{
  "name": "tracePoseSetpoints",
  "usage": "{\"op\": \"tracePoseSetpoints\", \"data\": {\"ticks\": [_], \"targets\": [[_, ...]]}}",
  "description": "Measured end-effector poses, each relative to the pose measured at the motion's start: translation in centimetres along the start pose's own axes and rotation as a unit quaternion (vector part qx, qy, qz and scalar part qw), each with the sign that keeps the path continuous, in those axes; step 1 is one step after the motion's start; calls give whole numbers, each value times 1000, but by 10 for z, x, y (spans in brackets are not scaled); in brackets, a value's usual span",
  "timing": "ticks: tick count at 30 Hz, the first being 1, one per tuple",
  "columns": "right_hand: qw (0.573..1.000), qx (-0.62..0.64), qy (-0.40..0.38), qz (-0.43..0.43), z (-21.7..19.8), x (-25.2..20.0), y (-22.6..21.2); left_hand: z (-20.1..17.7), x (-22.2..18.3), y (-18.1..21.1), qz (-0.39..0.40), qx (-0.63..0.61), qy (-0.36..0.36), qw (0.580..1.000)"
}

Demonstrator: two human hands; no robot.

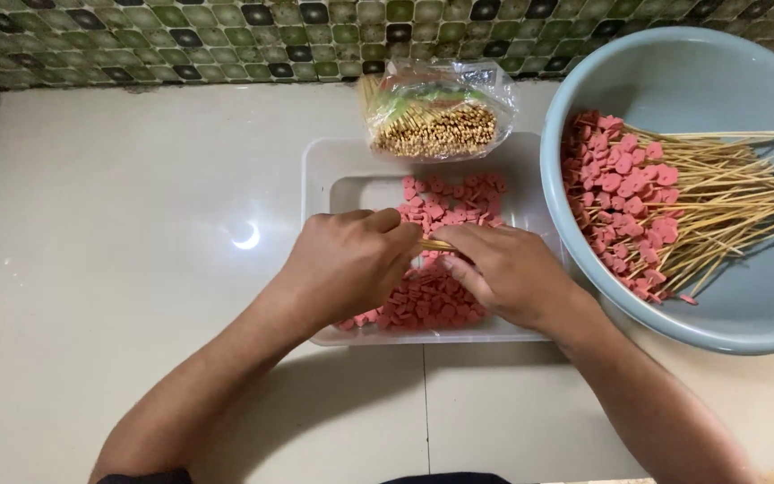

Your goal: A person is manually skewering small heart-shaped pink food pieces onto wooden sticks, organizing them into a bowl.

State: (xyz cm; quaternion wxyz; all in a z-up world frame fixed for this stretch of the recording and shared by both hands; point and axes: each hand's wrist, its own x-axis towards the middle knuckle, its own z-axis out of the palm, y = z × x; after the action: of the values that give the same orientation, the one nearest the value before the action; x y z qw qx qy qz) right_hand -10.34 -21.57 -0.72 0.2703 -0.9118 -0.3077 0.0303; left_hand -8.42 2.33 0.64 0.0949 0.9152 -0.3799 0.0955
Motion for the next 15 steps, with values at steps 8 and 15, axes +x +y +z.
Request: {"op": "tracePoseSetpoints", "data": {"ticks": [8, 15], "targets": [[995, -45, -75, 55, 18, -10, 23, -11, 14, 9, -72, -168, 138, 973], [995, -24, -76, 63, 14, -9, 18, 4, 20, -1, -117, -529, 214, 813]]}}
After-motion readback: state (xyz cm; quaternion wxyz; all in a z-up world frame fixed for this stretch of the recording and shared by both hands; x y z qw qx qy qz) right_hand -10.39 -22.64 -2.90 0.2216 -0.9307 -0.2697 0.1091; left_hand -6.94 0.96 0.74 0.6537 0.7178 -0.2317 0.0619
